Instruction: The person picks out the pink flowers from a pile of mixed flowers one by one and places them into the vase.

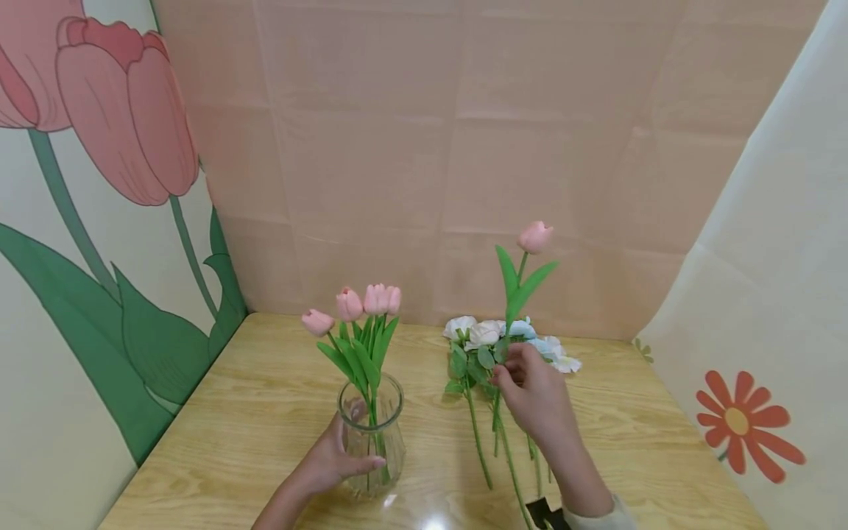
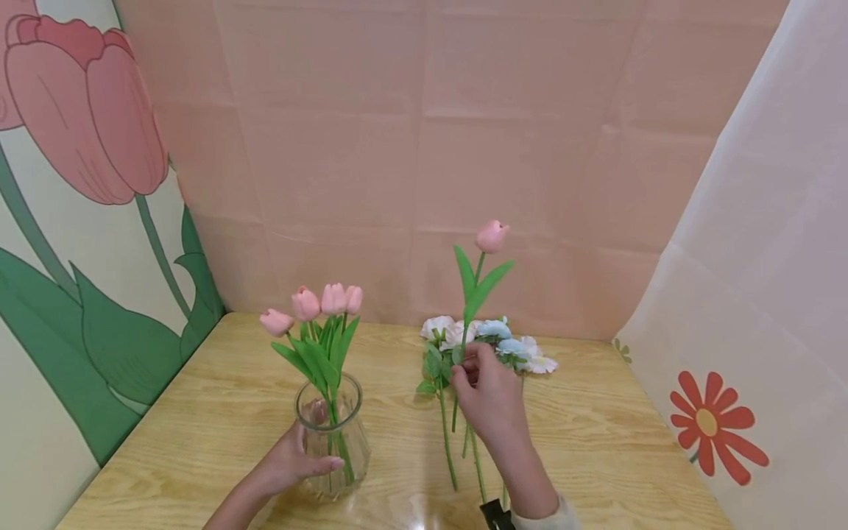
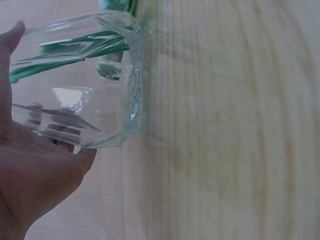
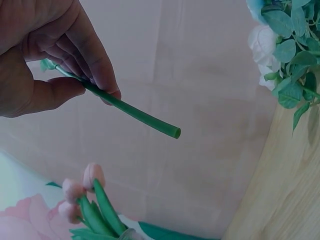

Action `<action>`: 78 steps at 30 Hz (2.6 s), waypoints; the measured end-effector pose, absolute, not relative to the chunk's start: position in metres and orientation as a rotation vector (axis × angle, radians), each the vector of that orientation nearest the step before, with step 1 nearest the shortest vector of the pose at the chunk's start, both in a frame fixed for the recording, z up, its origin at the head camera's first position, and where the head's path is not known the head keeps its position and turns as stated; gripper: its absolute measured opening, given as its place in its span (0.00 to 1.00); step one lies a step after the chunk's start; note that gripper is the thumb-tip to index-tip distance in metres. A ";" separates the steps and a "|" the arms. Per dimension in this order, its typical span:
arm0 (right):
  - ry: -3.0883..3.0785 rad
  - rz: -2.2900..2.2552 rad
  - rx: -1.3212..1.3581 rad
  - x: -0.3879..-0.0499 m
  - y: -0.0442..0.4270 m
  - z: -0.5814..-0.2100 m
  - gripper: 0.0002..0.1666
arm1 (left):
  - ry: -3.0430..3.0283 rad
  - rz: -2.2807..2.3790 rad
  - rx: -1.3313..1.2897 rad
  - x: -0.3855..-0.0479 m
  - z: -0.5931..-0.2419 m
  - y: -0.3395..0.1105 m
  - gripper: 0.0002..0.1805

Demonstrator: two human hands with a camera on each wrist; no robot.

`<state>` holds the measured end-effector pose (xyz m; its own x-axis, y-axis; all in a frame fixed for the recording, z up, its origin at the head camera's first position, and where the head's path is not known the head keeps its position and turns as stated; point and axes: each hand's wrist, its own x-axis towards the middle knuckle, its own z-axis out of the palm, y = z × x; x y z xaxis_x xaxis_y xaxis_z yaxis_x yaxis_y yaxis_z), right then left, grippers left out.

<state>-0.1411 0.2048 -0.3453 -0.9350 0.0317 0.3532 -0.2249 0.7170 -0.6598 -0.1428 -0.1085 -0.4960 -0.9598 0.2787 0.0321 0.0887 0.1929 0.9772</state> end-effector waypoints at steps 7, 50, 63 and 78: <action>-2.541 1.052 0.211 -0.142 0.195 -0.343 0.15 | 2.310 1.867 0.356 -0.143 -0.496 -0.108 0.65; -2.357 1.342 0.483 -0.143 0.116 -0.320 0.10 | 2.312 1.844 0.354 -0.143 -0.497 -0.109 0.65; -2.294 1.356 0.554 -0.148 0.101 -0.315 0.10 | 2.297 1.851 0.365 -0.144 -0.498 -0.109 0.65; -2.265 1.414 0.615 -0.150 0.085 -0.329 0.10 | 2.293 1.883 0.380 -0.143 -0.499 -0.109 0.64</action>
